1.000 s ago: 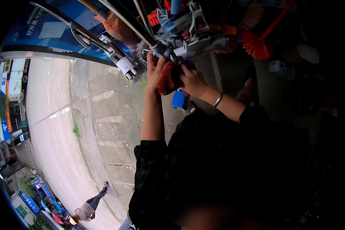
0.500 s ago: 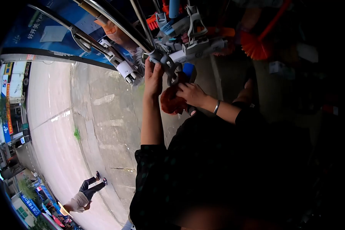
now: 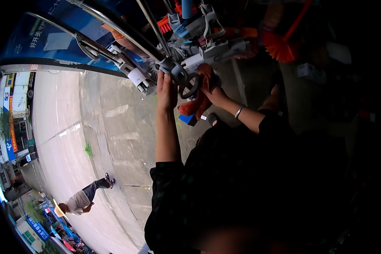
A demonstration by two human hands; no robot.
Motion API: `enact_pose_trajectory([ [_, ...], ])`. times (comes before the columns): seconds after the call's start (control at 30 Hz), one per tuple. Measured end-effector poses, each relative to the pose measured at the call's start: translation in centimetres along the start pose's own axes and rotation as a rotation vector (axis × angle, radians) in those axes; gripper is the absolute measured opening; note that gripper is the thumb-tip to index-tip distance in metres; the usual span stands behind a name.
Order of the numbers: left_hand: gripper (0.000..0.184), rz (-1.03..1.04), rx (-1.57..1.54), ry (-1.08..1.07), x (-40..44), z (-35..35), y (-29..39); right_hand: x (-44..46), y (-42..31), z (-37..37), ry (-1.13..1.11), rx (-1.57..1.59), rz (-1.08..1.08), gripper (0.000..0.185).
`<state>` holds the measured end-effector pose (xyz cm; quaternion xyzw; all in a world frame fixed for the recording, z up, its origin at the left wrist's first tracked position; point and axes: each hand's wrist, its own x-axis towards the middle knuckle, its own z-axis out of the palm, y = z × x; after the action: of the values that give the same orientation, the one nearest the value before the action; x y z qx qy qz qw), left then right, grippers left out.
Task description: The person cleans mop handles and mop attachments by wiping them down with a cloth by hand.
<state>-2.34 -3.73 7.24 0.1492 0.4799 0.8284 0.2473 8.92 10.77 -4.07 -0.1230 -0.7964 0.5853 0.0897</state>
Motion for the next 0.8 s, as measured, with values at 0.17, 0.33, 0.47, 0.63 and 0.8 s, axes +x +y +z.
enact_pose_trajectory([
  [0.17,0.055,0.022,0.149,0.029,-0.5,-0.5,0.1,-2.0,-3.1,-1.9,0.028,-0.064,-0.054,0.040],
  [0.33,0.077,-0.049,0.122,-0.008,-1.4,0.5,-2.3,-0.3,-0.3,0.9,0.060,-0.047,-0.206,0.044],
  [0.47,0.076,-0.007,-0.024,0.066,-1.7,0.3,-3.9,-2.1,2.8,-2.9,-0.309,-0.550,0.148,0.046],
  [0.63,0.076,-0.033,-0.128,0.150,-1.8,0.1,-4.0,-1.8,3.4,-3.1,-0.060,-0.472,-0.063,0.040],
  [0.8,0.076,-0.020,-0.166,0.139,-1.7,2.1,-3.9,-5.4,-1.2,3.1,0.132,-0.277,-0.112,0.048],
])
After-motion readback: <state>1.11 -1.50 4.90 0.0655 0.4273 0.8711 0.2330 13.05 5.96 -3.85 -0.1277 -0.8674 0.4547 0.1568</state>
